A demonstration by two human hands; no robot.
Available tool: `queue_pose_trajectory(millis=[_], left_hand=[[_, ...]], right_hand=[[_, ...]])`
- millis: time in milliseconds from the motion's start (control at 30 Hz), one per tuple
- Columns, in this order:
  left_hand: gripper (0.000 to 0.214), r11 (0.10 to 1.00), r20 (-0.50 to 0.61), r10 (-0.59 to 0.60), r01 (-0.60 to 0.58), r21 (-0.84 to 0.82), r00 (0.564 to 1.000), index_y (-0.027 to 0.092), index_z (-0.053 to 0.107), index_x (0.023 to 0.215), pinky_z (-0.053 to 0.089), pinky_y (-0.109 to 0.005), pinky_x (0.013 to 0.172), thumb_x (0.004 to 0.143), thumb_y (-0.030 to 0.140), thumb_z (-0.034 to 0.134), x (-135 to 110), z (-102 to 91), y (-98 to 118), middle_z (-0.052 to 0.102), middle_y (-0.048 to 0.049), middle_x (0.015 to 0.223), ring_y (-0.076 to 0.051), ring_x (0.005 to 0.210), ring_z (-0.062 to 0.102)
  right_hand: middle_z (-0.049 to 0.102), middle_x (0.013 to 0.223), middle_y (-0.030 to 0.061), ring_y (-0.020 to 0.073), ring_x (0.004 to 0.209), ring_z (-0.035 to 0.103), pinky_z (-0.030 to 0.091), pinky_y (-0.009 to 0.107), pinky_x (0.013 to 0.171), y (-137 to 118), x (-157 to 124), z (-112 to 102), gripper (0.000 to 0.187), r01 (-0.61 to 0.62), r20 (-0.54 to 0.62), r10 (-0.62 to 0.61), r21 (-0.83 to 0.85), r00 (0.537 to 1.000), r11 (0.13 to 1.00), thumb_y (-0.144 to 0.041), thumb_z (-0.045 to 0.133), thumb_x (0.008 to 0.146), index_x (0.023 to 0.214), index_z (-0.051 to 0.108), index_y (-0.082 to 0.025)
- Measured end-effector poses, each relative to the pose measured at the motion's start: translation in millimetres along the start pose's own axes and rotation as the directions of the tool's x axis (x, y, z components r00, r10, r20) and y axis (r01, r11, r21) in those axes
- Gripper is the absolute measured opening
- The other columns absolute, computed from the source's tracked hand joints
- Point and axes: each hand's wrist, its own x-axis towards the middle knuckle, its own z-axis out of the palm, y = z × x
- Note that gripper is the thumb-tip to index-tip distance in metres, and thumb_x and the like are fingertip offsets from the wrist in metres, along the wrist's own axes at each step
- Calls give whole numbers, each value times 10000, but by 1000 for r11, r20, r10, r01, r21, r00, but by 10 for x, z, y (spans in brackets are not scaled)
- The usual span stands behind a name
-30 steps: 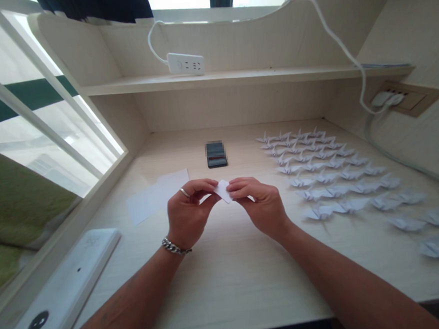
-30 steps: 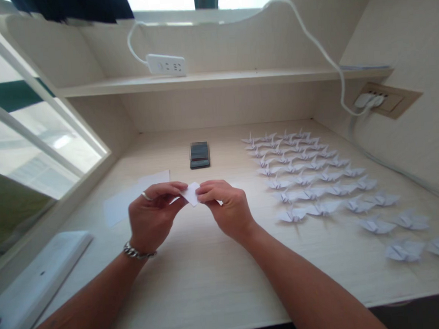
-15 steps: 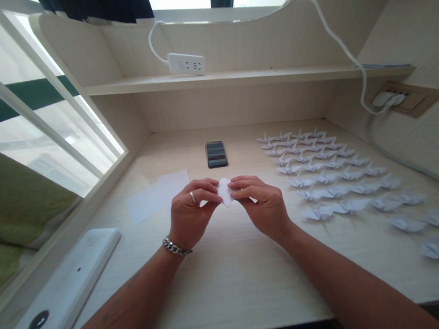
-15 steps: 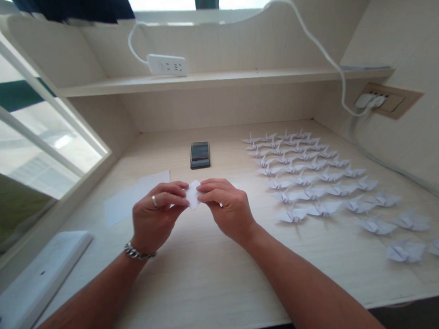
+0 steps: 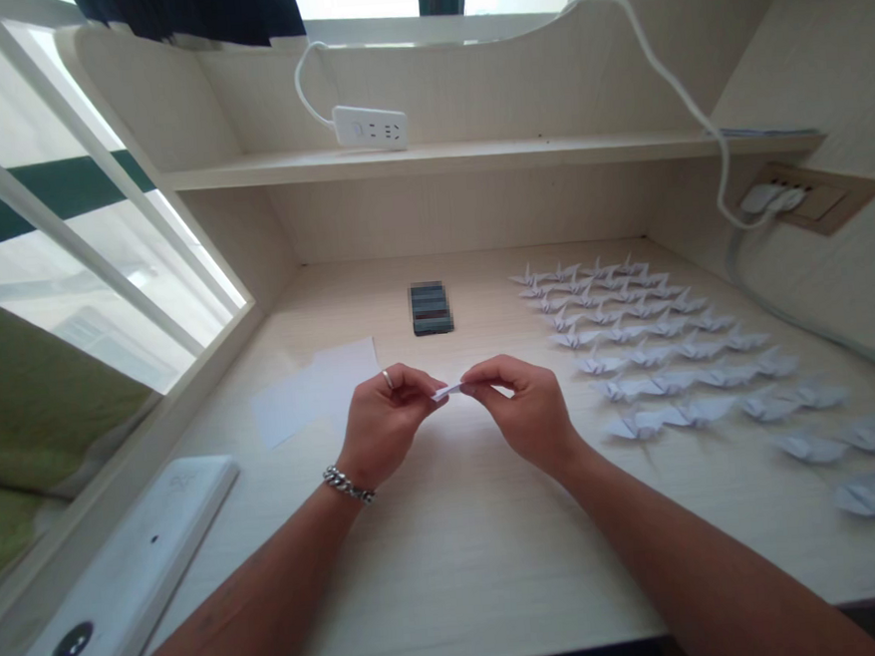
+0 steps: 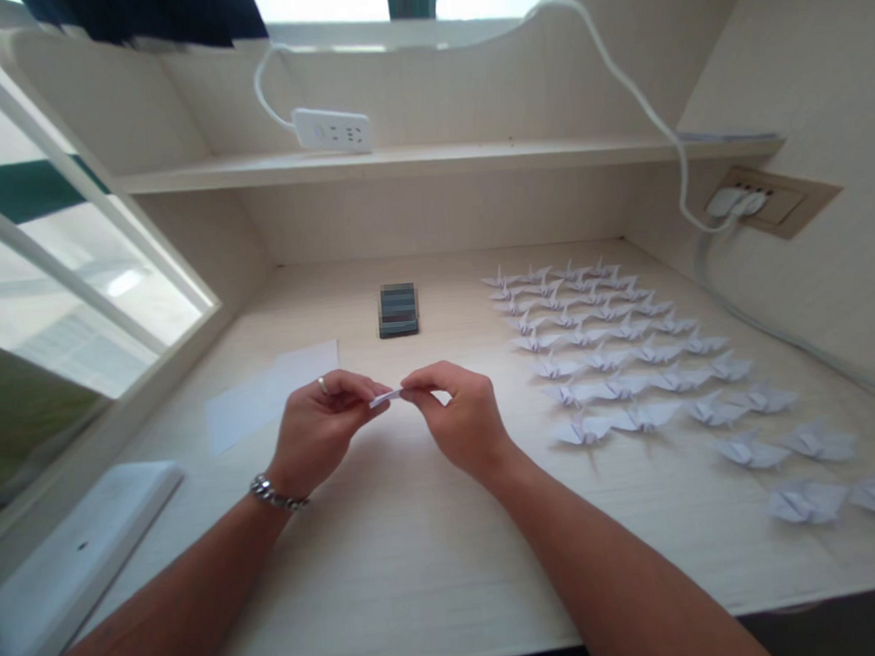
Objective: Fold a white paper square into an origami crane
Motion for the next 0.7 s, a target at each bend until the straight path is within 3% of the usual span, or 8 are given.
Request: queue_pose_trajectory(millis=[67,200,300,400,500,567,700], left_hand=[[166,997,22,-73,73,-17,997,157,647,743,533,-264,653,671,205,789,7,-3,-3,687,-9,715,-143,682,652],[169,993,53,-113,110,51,992,151,695,799,482,-224,595,720,288,754,21,-12,22,683,-9,701,-110,632,601],[177,988,45,-148,145,59,988,138,701,748,428,-205,526,721,306,748,33,-18,49,657,-1,632,-90,564,542],[182,982,21,-188,187,23,982,130,704,715,414,-209,515,695,300,765,41,-20,70,645,0,601,-89,546,523],[196,975,18,-223,223,-2,975,124,722,726,435,-223,538,687,310,769,43,-22,80,665,-18,621,-101,564,541],[217,969,32,-245,246,-15,969,120,733,749,452,-236,552,699,329,760,44,-25,76,673,-31,633,-111,573,556],[243,962,49,-261,264,-75,964,114,731,766,469,-244,544,714,351,748,56,-45,56,654,-32,621,-115,563,561]], right_hand=[[728,800,31,172,732,678,549,295,723,9,-2,8,54,-81,24,80,26,996,996,-185,701,760,810,721,-190],[725,768,43,179,709,674,545,298,693,33,13,18,59,-225,82,217,91,973,970,-216,717,730,771,711,-173],[718,767,46,177,720,669,542,296,689,53,40,17,186,-326,106,311,187,945,927,-262,765,683,827,704,-162],[705,737,36,165,691,656,540,292,658,58,63,17,360,-469,205,425,290,882,834,-331,807,631,919,688,-149],[684,686,27,136,612,623,540,288,612,40,73,17,366,-603,327,513,320,794,730,-419,809,607,806,697,-132],[667,654,16,118,577,601,539,279,590,23,78,14,363,-625,331,535,309,777,716,-442,812,591,738,700,-130],[661,626,14,114,549,588,533,269,542,-4,88,-5,367,-613,297,541,270,787,743,-442,823,565,728,714,-132]])
